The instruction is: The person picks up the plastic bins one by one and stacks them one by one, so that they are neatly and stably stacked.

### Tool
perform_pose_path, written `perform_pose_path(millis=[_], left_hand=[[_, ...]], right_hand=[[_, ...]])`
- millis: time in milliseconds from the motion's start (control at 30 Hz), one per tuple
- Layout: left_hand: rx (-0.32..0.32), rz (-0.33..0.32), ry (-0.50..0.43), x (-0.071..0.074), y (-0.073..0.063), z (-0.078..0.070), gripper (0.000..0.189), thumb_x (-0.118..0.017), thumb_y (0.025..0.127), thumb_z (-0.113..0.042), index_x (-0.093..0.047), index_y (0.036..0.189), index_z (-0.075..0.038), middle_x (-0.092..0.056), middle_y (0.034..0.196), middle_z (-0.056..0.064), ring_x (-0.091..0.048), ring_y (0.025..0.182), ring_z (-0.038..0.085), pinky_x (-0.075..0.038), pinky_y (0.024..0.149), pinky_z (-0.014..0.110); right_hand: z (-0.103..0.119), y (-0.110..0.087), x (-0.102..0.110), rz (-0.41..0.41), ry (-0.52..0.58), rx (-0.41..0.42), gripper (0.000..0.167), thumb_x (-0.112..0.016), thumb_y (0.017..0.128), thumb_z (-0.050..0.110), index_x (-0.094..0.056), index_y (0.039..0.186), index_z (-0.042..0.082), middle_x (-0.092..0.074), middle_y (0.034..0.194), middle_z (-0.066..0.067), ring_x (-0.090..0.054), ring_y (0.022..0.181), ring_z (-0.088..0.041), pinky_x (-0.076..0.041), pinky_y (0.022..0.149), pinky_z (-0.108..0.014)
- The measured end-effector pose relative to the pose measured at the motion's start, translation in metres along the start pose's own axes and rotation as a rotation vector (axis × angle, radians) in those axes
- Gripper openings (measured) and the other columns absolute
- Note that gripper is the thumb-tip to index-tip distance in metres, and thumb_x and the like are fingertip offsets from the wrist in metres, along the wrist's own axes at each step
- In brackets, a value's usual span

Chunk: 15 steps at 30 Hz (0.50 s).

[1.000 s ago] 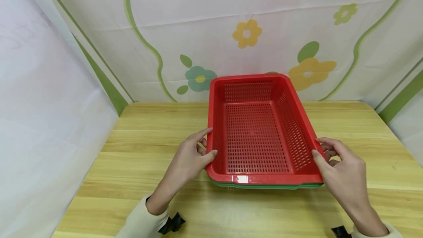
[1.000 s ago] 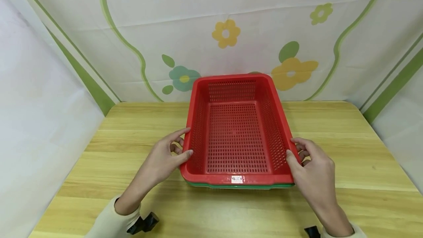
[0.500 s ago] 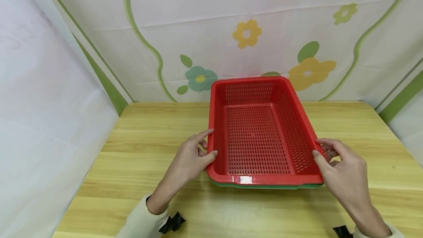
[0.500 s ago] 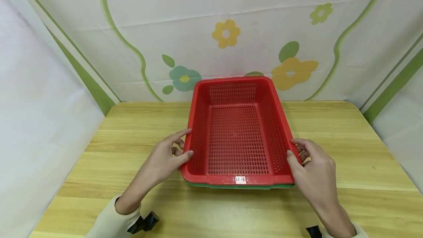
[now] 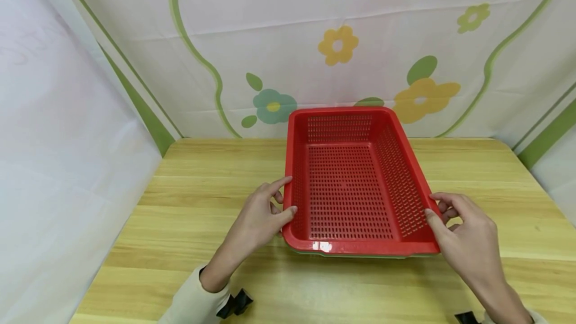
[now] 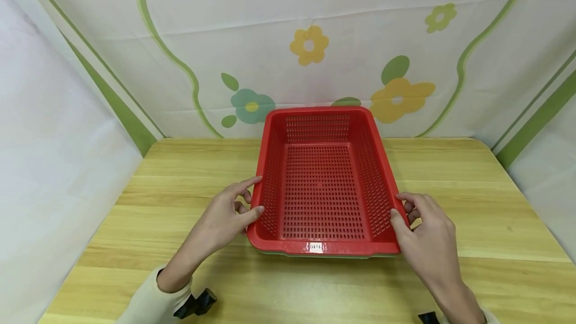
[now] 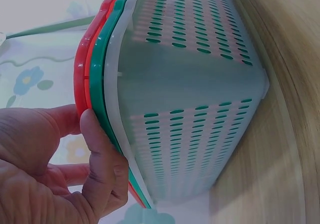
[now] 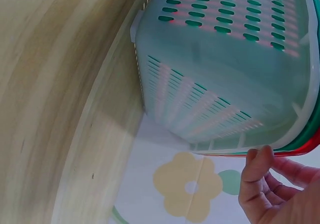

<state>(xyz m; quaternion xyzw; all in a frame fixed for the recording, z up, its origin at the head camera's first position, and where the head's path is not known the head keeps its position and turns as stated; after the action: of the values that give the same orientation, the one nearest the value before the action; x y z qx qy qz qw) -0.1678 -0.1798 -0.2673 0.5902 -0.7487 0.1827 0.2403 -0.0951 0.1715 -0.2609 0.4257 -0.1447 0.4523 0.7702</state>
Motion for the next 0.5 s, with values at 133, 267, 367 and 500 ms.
perform_pose_path(millis=[133,267,367,500], left_hand=[[-0.004,0.006,-0.010,0.000,0.000,0.001,0.066,-0.078,0.092,-0.013,-0.054,0.153,-0.015,-0.053,0.099,0.006,-0.060,0.065,0.012,-0.048,0.051,0.025],[-0.017,0.007,-0.003,0.000,-0.002,0.003,0.065,-0.077,0.093,-0.015,-0.054,0.154,-0.016,-0.055,0.101,0.006,-0.060,0.068,0.013,-0.051,0.051,0.026],[-0.044,0.005,0.023,0.001,-0.006,0.003,0.063,-0.076,0.095,-0.017,-0.054,0.154,-0.015,-0.058,0.106,0.006,-0.059,0.072,0.012,-0.051,0.055,0.025],[-0.097,0.009,0.068,0.003,-0.014,0.002,0.058,-0.073,0.098,-0.018,-0.055,0.153,-0.014,-0.060,0.117,0.005,-0.059,0.079,0.011,-0.052,0.060,0.024]], right_hand=[[0.001,-0.001,-0.001,0.007,-0.002,0.005,0.029,-0.078,0.085,-0.005,-0.073,0.114,-0.001,-0.062,0.090,-0.004,-0.048,0.077,0.016,-0.045,0.052,-0.007],[0.001,-0.002,-0.004,0.022,-0.003,0.003,0.030,-0.077,0.087,-0.003,-0.072,0.116,-0.001,-0.064,0.091,-0.008,-0.048,0.078,0.017,-0.045,0.052,-0.007],[0.001,-0.002,-0.004,0.030,0.002,-0.001,0.030,-0.077,0.087,-0.002,-0.072,0.117,-0.001,-0.064,0.093,-0.007,-0.048,0.079,0.017,-0.046,0.053,-0.007],[0.002,-0.003,-0.002,0.039,0.016,0.022,0.028,-0.075,0.089,-0.003,-0.072,0.117,0.000,-0.065,0.095,-0.006,-0.050,0.081,0.018,-0.047,0.055,-0.007]])
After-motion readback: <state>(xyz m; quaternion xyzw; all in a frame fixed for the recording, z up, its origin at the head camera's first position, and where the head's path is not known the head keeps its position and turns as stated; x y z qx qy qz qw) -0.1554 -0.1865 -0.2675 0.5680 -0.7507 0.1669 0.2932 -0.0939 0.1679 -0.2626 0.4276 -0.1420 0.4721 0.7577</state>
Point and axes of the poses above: each hand's wrist, its own y-axis towards the middle knuckle, its own x-axis out of the back of the hand, z = x × y, the point moved 7 cm from there along y, towards the middle knuckle
